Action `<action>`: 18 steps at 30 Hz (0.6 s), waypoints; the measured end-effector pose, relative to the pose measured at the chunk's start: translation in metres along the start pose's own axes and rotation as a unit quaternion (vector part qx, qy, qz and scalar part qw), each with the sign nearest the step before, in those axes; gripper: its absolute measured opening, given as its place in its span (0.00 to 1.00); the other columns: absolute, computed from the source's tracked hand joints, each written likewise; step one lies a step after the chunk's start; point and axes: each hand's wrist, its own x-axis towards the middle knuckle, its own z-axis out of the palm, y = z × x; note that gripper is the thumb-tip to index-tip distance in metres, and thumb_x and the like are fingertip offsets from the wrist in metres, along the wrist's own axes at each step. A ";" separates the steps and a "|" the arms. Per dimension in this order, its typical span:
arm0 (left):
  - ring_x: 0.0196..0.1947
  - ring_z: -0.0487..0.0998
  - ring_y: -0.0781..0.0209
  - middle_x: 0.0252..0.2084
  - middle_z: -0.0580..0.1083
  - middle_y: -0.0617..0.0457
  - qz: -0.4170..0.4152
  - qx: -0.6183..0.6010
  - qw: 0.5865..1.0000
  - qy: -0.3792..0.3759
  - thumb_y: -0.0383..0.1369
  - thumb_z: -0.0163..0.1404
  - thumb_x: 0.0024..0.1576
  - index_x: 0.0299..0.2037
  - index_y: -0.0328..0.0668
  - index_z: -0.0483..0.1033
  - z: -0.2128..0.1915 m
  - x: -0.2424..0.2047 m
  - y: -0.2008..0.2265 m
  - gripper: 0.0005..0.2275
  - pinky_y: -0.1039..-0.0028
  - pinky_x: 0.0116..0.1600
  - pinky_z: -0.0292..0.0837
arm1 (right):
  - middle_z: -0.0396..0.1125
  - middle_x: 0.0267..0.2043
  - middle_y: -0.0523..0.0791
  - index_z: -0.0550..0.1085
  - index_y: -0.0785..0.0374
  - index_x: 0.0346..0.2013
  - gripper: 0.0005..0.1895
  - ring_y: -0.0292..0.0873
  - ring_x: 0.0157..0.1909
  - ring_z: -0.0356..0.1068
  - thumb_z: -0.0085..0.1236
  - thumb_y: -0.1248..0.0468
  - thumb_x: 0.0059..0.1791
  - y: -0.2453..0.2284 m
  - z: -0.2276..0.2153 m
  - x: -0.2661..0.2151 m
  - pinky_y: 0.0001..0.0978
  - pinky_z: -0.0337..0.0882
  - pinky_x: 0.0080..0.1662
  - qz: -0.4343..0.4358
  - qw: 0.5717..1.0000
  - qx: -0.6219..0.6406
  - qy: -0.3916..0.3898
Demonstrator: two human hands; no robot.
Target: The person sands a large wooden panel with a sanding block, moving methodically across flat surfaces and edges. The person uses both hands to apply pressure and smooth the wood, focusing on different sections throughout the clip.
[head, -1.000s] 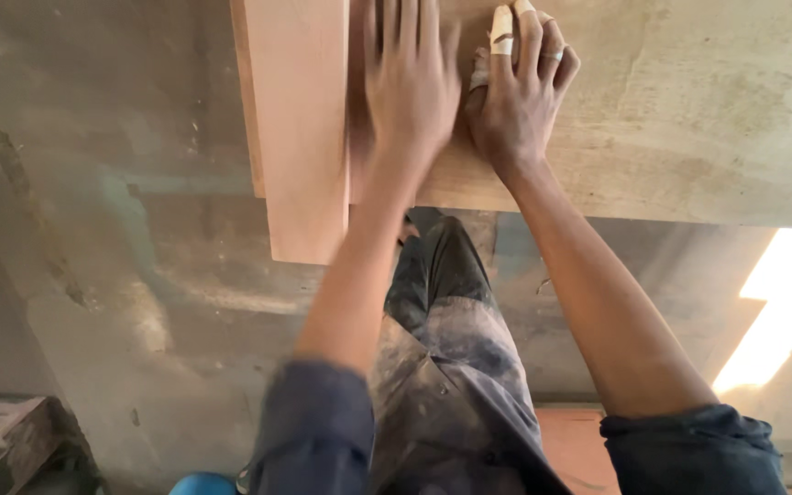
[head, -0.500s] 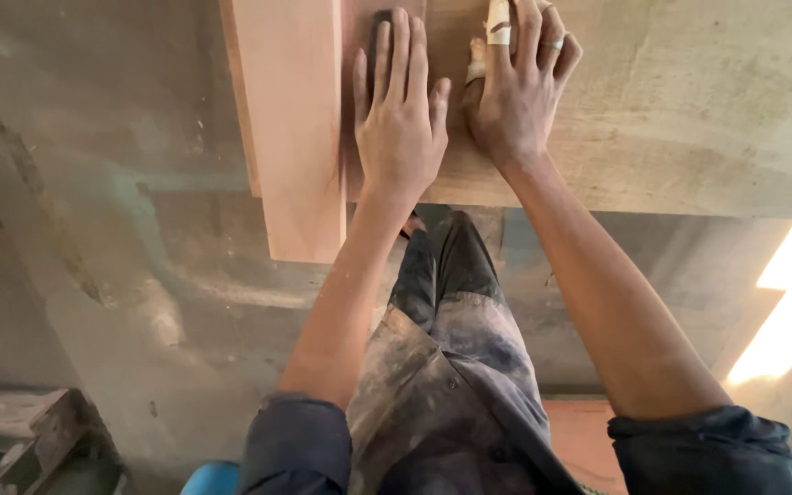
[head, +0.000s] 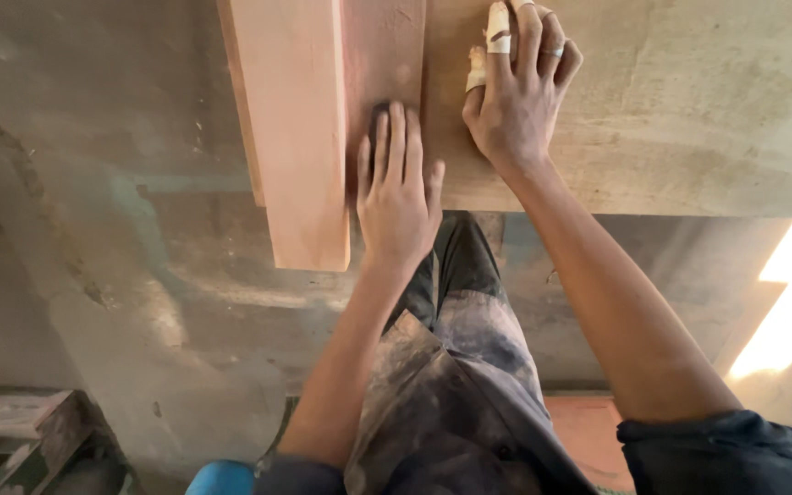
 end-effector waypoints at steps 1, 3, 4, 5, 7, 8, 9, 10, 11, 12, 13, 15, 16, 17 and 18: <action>0.76 0.59 0.45 0.75 0.57 0.42 0.008 -0.010 1.000 -0.003 0.38 0.46 0.67 0.74 0.33 0.55 -0.001 -0.003 -0.001 0.27 0.53 0.77 0.56 | 0.52 0.73 0.54 0.64 0.70 0.66 0.32 0.59 0.72 0.50 0.55 0.70 0.46 0.000 0.000 -0.004 0.57 0.51 0.68 -0.001 1.000 -0.003 -0.002; 0.76 0.59 0.46 0.76 0.57 0.42 0.025 -0.033 0.999 0.003 0.38 0.45 0.67 0.74 0.32 0.54 0.002 0.007 -0.004 0.27 0.54 0.77 0.57 | 0.52 0.72 0.53 0.64 0.69 0.66 0.29 0.58 0.73 0.50 0.57 0.69 0.51 0.003 -0.001 0.000 0.57 0.52 0.69 0.006 1.000 -0.005 0.003; 0.77 0.58 0.44 0.77 0.57 0.42 0.025 -0.040 0.999 0.017 0.37 0.45 0.69 0.75 0.32 0.54 0.006 0.015 -0.006 0.27 0.56 0.78 0.58 | 0.52 0.71 0.53 0.64 0.68 0.66 0.27 0.58 0.74 0.50 0.58 0.69 0.53 0.005 -0.001 0.000 0.57 0.52 0.70 0.009 1.000 -0.002 0.004; 0.78 0.57 0.43 0.78 0.56 0.42 0.024 -0.047 0.998 0.031 0.37 0.44 0.71 0.76 0.33 0.54 0.010 0.024 -0.008 0.26 0.58 0.79 0.59 | 0.52 0.72 0.54 0.64 0.69 0.65 0.28 0.59 0.73 0.50 0.57 0.69 0.50 0.008 -0.001 0.000 0.57 0.52 0.69 0.001 1.000 -0.003 0.008; 0.79 0.56 0.39 0.78 0.55 0.40 0.017 -0.041 0.998 0.045 0.37 0.44 0.72 0.76 0.33 0.53 0.012 0.019 -0.009 0.26 0.58 0.80 0.58 | 0.52 0.73 0.55 0.65 0.70 0.61 0.29 0.60 0.73 0.50 0.56 0.71 0.44 0.007 -0.002 -0.005 0.58 0.52 0.68 -0.016 1.000 0.002 0.007; 0.79 0.55 0.37 0.78 0.54 0.38 0.015 -0.026 0.998 0.054 0.38 0.45 0.71 0.76 0.32 0.52 0.010 0.014 -0.008 0.27 0.56 0.81 0.57 | 0.53 0.72 0.56 0.65 0.70 0.61 0.30 0.61 0.73 0.50 0.55 0.71 0.43 0.006 0.000 -0.003 0.58 0.52 0.67 -0.012 1.000 0.000 0.004; 0.78 0.55 0.35 0.78 0.54 0.36 0.012 -0.011 0.998 0.063 0.38 0.45 0.71 0.75 0.31 0.52 0.008 0.010 -0.006 0.28 0.54 0.81 0.56 | 0.53 0.72 0.56 0.66 0.70 0.61 0.31 0.61 0.72 0.51 0.55 0.71 0.42 0.005 0.001 -0.001 0.58 0.52 0.66 -0.008 1.000 -0.002 0.000; 0.77 0.55 0.33 0.76 0.53 0.33 0.002 0.012 0.998 0.058 0.39 0.46 0.69 0.74 0.31 0.52 0.004 0.004 -0.004 0.28 0.52 0.79 0.55 | 0.54 0.71 0.56 0.66 0.71 0.61 0.31 0.61 0.71 0.51 0.55 0.71 0.41 0.003 0.002 0.001 0.58 0.53 0.66 0.000 1.000 -0.007 -0.002; 0.76 0.54 0.31 0.75 0.53 0.30 -0.009 0.035 0.998 0.053 0.40 0.46 0.68 0.74 0.31 0.52 0.000 -0.001 -0.001 0.29 0.50 0.78 0.54 | 0.54 0.71 0.55 0.66 0.70 0.62 0.29 0.60 0.72 0.51 0.55 0.71 0.45 0.001 0.003 0.002 0.58 0.53 0.67 0.001 1.000 -0.001 0.002; 0.74 0.54 0.30 0.73 0.53 0.27 -0.017 0.054 0.997 0.046 0.41 0.47 0.67 0.73 0.31 0.52 -0.002 -0.005 0.003 0.29 0.48 0.76 0.53 | 0.54 0.70 0.54 0.66 0.70 0.64 0.28 0.59 0.73 0.52 0.56 0.71 0.48 0.003 0.003 0.000 0.57 0.53 0.67 0.004 1.000 0.001 0.004; 0.75 0.54 0.29 0.74 0.53 0.27 -0.010 0.057 0.996 0.064 0.40 0.47 0.67 0.73 0.31 0.52 -0.002 -0.002 0.004 0.29 0.48 0.77 0.53 | 0.54 0.70 0.54 0.66 0.69 0.65 0.26 0.59 0.73 0.52 0.56 0.71 0.52 0.004 0.003 -0.003 0.57 0.53 0.68 0.008 1.000 0.003 0.006; 0.76 0.53 0.29 0.75 0.52 0.26 0.004 0.058 0.993 0.102 0.40 0.46 0.69 0.74 0.31 0.51 0.003 0.012 0.004 0.29 0.48 0.80 0.53 | 0.54 0.70 0.54 0.65 0.71 0.65 0.30 0.59 0.72 0.52 0.55 0.71 0.47 0.008 0.001 -0.006 0.57 0.53 0.68 -0.004 1.000 0.004 0.017; 0.77 0.54 0.29 0.75 0.51 0.26 0.002 0.062 0.992 0.106 0.41 0.46 0.70 0.74 0.30 0.51 0.006 0.021 0.002 0.29 0.49 0.80 0.53 | 0.54 0.70 0.55 0.65 0.71 0.65 0.32 0.60 0.72 0.51 0.55 0.72 0.45 0.007 0.002 -0.007 0.57 0.53 0.67 -0.009 1.000 0.006 0.019; 0.77 0.54 0.29 0.75 0.51 0.26 0.000 0.067 0.992 0.110 0.41 0.45 0.71 0.75 0.29 0.50 0.009 0.029 0.000 0.29 0.49 0.80 0.54 | 0.54 0.69 0.55 0.65 0.70 0.64 0.31 0.60 0.71 0.51 0.55 0.71 0.45 0.007 0.002 -0.005 0.58 0.53 0.67 -0.007 1.000 -0.004 0.015; 0.77 0.54 0.29 0.76 0.51 0.25 -0.007 0.072 0.991 0.115 0.41 0.45 0.72 0.75 0.28 0.50 0.013 0.032 -0.001 0.29 0.50 0.81 0.55 | 0.54 0.69 0.56 0.65 0.69 0.63 0.29 0.61 0.70 0.52 0.56 0.71 0.46 0.007 0.002 -0.004 0.58 0.53 0.66 -0.008 1.000 -0.013 0.010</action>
